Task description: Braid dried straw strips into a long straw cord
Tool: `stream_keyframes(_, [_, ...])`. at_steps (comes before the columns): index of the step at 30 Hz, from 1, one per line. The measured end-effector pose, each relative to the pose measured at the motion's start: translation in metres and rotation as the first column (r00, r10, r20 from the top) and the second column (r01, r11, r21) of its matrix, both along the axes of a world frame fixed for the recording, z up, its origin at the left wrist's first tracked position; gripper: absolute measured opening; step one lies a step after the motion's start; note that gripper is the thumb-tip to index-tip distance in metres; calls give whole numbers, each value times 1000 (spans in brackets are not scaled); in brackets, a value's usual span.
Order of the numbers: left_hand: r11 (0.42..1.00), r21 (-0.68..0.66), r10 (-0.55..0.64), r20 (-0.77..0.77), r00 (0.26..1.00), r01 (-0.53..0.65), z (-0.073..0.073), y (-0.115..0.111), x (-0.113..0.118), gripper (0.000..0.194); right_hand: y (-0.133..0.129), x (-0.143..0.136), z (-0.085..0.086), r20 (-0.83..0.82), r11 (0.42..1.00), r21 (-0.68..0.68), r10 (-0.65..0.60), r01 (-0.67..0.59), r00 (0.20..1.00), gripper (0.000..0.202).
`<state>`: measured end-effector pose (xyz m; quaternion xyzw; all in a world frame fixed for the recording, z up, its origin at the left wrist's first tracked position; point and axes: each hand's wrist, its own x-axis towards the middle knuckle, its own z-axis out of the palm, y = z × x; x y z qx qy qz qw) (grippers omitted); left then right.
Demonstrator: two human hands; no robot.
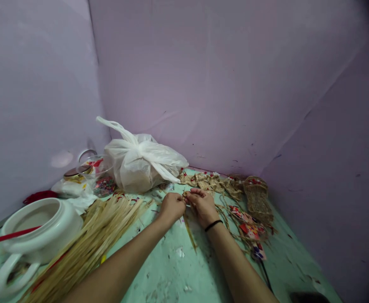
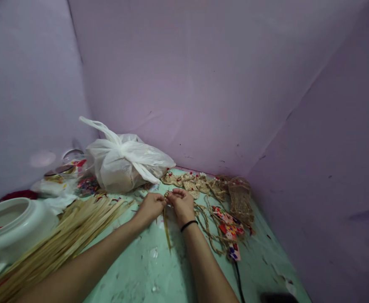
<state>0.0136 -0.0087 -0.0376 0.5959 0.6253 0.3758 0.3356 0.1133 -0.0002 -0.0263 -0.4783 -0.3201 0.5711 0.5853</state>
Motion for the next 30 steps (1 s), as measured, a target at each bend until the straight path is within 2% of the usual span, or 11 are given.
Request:
stream_keyframes(3, [997,37,66,-118,991,-62,2,11,2,17,18,-4,-6,42,998,6,-62,61,997,26])
stream_keyframes(6, [991,20,132,-208,969,-131,7,18,5,15,33,-7,-15,183,993,19,-120,119,976,16])
stream_keyframes(11, [986,-38,157,-150,976,-165,12,21,8,12,44,-6,-25,388,984,34,-175,176,905,11])
stream_keyframes(13, [983,-62,160,-148,976,-171,12,22,8,11,45,-5,-24,512,980,45,-191,196,837,11])
stream_keyframes(17, [980,-106,154,-153,976,-171,10,28,8,8,47,-3,-15,768,983,31,-139,181,625,9])
stream_keyframes(24, [974,-178,105,-188,977,-139,13,32,3,11,42,-1,0,914,998,54,-32,-42,405,13])
stream_keyframes(27, [981,-143,90,-264,960,-131,15,24,1,12,32,1,-4,906,992,82,-37,-91,421,16])
stream_keyframes(30, [991,-70,81,-341,936,-111,15,16,1,15,19,1,-11,880,986,164,-133,-28,455,19])
